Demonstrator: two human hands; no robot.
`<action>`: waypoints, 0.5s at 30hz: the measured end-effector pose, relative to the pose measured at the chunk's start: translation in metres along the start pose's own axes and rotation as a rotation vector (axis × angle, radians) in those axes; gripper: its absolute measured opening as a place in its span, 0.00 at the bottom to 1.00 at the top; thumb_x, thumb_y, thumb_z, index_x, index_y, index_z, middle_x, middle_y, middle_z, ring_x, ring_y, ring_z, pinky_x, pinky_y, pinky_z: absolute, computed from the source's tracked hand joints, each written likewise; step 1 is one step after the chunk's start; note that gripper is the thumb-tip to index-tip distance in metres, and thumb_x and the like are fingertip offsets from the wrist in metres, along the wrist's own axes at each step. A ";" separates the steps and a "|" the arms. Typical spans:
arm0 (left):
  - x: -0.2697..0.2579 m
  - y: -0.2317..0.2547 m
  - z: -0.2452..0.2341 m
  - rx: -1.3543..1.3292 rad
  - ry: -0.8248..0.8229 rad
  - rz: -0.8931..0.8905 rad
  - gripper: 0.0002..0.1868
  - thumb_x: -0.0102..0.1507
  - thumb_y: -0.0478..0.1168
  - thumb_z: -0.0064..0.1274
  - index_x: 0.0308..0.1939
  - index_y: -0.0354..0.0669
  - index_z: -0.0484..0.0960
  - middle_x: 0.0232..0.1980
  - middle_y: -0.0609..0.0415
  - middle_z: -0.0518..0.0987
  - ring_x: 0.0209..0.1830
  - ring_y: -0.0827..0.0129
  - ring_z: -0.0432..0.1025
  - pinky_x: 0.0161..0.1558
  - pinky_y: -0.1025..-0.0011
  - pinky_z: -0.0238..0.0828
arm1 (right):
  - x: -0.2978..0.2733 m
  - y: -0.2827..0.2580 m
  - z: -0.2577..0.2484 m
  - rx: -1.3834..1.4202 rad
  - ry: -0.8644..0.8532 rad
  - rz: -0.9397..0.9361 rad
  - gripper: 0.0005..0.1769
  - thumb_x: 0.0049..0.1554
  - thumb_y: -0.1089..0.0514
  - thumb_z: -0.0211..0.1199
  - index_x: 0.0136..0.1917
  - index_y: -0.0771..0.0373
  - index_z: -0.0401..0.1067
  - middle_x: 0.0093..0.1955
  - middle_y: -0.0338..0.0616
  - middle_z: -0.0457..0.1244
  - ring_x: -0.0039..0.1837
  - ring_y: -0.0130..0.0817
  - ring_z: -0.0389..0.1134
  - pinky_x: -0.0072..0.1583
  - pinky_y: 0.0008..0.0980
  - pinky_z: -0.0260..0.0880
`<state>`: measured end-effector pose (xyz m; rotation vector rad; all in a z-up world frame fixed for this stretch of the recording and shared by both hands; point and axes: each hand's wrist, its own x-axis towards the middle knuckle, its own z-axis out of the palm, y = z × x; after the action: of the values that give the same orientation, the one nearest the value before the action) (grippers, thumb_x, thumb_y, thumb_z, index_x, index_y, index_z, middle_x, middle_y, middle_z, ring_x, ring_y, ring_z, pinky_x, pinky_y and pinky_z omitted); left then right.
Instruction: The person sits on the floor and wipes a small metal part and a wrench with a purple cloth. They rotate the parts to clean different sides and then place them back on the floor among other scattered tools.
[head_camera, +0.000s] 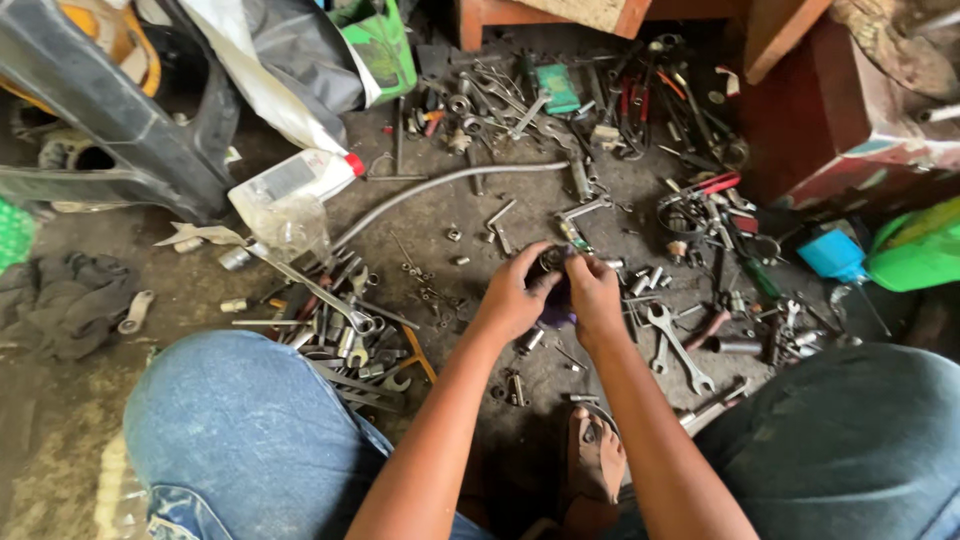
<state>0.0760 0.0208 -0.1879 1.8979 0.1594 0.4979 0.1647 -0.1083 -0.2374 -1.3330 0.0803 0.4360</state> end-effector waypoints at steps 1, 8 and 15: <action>0.001 -0.001 0.001 0.035 0.004 0.007 0.23 0.62 0.37 0.62 0.60 0.42 0.75 0.55 0.38 0.80 0.56 0.43 0.75 0.54 0.57 0.72 | -0.001 -0.001 0.001 0.034 -0.006 -0.015 0.15 0.59 0.52 0.62 0.51 0.66 0.74 0.39 0.34 0.65 0.38 0.23 0.63 0.40 0.26 0.62; 0.005 0.012 -0.003 0.144 0.072 -0.005 0.22 0.56 0.34 0.63 0.54 0.38 0.76 0.50 0.39 0.81 0.51 0.42 0.76 0.50 0.57 0.72 | -0.007 -0.017 0.013 -0.210 0.031 -0.045 0.16 0.62 0.45 0.62 0.54 0.59 0.76 0.44 0.34 0.66 0.42 0.21 0.62 0.46 0.23 0.64; 0.010 0.028 -0.015 0.024 0.099 -0.053 0.19 0.57 0.33 0.65 0.51 0.40 0.79 0.45 0.44 0.85 0.46 0.52 0.80 0.47 0.63 0.75 | -0.011 -0.017 0.018 0.087 -0.067 0.040 0.10 0.65 0.55 0.57 0.52 0.62 0.74 0.43 0.36 0.65 0.43 0.24 0.66 0.46 0.29 0.69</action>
<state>0.0758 0.0265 -0.1550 1.8882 0.2809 0.5558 0.1571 -0.0970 -0.2140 -1.2324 0.0695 0.5050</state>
